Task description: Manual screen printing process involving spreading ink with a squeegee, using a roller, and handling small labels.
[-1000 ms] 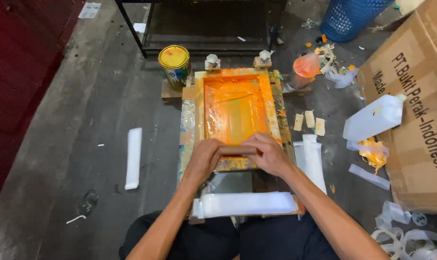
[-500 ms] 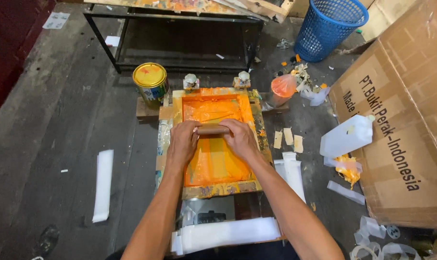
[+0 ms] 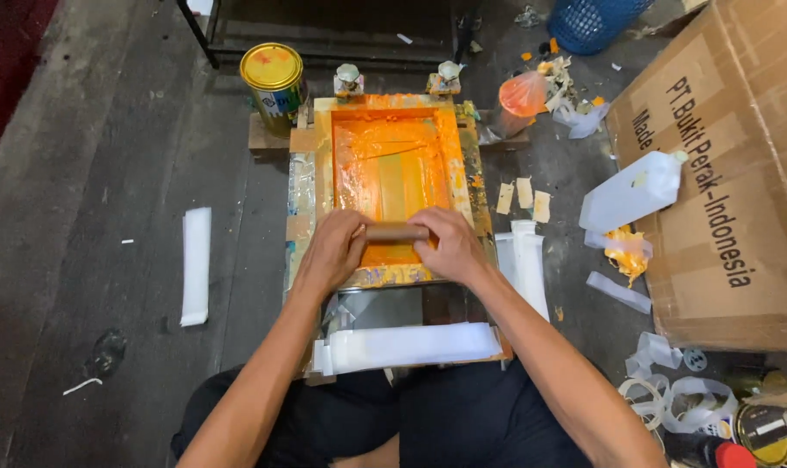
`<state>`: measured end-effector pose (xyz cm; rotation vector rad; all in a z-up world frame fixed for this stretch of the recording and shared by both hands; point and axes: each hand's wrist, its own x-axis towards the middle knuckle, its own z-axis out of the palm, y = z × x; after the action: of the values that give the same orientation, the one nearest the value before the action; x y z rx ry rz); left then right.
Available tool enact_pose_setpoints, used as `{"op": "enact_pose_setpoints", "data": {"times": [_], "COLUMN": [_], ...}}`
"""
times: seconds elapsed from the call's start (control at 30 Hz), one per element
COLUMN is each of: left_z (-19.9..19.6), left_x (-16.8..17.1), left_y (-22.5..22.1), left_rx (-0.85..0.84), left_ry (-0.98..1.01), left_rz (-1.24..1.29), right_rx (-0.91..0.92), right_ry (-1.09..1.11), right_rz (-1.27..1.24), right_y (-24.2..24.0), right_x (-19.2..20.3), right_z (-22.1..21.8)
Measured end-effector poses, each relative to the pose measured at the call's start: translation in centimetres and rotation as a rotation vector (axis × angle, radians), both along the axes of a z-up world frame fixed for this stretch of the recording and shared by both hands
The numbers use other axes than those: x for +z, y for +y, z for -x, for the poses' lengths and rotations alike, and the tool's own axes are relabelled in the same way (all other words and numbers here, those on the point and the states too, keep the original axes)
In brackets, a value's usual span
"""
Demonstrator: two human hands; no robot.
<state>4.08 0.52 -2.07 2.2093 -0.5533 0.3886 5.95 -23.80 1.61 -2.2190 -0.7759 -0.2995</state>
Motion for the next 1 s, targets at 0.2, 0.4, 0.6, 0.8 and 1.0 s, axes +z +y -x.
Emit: {"op": "enact_pose_setpoints", "data": {"times": [0.2, 0.4, 0.6, 0.8, 1.0], "left_z": [4.3, 5.2, 0.4, -7.2, -10.8], "left_x": [2.5, 1.9, 0.8, -0.5, -1.4], "left_y": [-0.4, -0.3, -0.1, 0.1, 0.3], "left_rx": [-0.061, -0.072, 0.027, 0.193, 0.246], "left_ry": [0.008, 0.006, 0.085, 0.142, 0.12], "left_rz": [-0.005, 0.028, 0.027, -0.068, -0.126], "right_rx": [0.072, 0.083, -0.049, -0.13, -0.204], "right_ry": [-0.029, -0.057, -0.098, 0.026, 0.051], "right_rz": [-0.04, -0.038, 0.081, 0.098, 0.161], "right_y": [-1.0, -1.4, -1.1, 0.5, 1.7], "right_x": [0.0, -1.2, -2.2, -1.3, 0.7], "right_z": [2.7, 2.9, -0.9, -7.4, -9.3]}}
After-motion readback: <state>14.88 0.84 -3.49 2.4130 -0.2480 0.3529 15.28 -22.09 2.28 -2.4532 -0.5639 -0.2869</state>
